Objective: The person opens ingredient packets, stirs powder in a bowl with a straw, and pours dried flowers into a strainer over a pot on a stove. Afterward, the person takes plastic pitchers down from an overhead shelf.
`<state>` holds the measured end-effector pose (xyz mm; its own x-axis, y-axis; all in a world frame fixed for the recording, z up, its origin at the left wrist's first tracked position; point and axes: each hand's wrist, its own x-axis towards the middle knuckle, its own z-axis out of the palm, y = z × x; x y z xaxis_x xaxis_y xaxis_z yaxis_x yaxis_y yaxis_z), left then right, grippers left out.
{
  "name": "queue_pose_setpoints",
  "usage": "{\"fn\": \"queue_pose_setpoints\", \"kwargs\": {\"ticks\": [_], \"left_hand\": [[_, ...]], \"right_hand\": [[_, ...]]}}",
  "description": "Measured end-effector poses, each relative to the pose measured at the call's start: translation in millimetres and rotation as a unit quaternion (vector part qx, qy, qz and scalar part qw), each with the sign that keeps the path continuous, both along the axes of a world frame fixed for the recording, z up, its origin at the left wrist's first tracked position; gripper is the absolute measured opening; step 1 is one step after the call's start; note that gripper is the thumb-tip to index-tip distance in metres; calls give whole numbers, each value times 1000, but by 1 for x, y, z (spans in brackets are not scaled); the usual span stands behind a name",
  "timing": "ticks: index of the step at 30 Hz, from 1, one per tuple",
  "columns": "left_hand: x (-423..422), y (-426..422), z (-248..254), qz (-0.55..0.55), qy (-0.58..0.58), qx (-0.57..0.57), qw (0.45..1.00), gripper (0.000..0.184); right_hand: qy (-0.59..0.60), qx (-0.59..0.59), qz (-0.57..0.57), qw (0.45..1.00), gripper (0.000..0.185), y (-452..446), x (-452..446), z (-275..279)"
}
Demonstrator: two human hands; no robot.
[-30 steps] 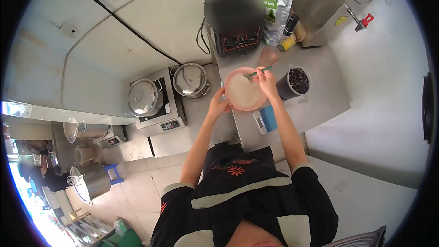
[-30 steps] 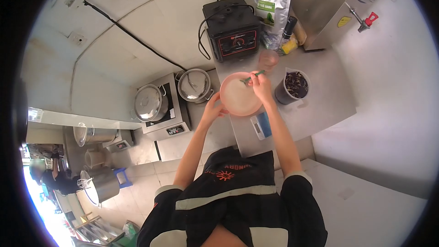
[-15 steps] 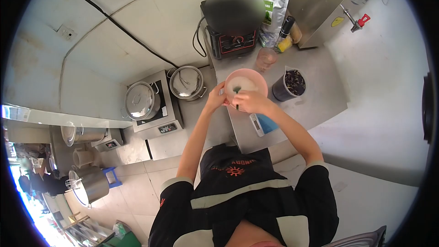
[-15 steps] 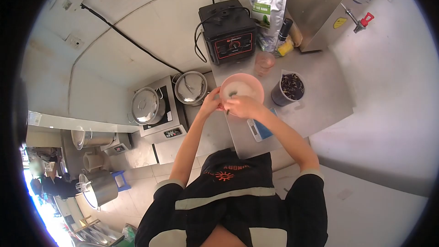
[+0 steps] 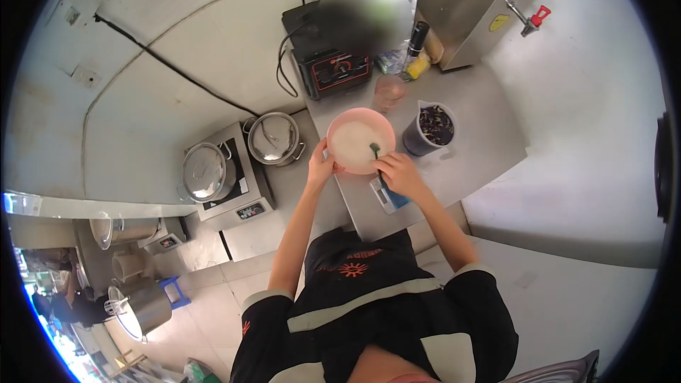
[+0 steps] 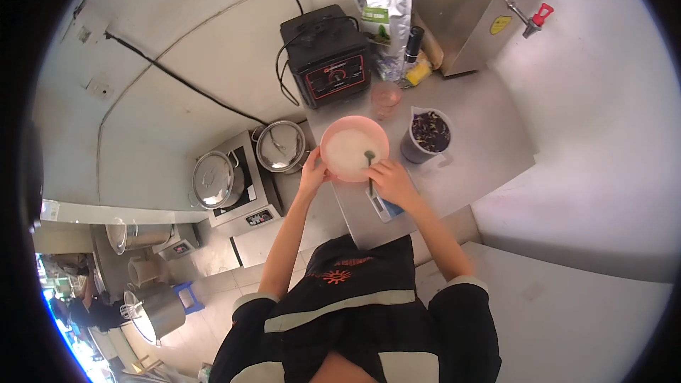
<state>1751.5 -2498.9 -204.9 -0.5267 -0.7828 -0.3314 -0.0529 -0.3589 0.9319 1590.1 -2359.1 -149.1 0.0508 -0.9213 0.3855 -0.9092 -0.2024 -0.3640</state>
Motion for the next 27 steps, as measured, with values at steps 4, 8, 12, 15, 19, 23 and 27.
{"fn": "queue_pose_setpoints", "kwargs": {"ticks": [4, 8, 12, 15, 19, 23, 27], "left_hand": [[-6, 15, 4, 11, 30, 44, 999, 44], [-2, 33, 8, 31, 46, 92, 994, 49], [30, 62, -16, 129, 54, 163, 977, 46], [74, 91, -39, 203, 26, 187, 961, 43], [145, 149, -75, 298, -70, 199, 931, 44], [218, 225, -113, 326, -199, 254, 889, 46], [277, 302, -143, 383, -259, 319, 827, 47]], "right_hand": [[-129, -28, -87, 987, 29, 29, -14, 11], [-150, -258, -391, 871, 17, 67, -52, -3], [-322, -224, -415, 821, 22, 62, -97, -54], [-561, -167, -329, 741, 26, 60, -113, -84], [-702, -180, -271, 634, 20, 49, -112, -85], [-758, -225, -328, 517, 22, 42, -107, -74], [-715, -238, -311, 579, 17, 53, -114, -61]]}}
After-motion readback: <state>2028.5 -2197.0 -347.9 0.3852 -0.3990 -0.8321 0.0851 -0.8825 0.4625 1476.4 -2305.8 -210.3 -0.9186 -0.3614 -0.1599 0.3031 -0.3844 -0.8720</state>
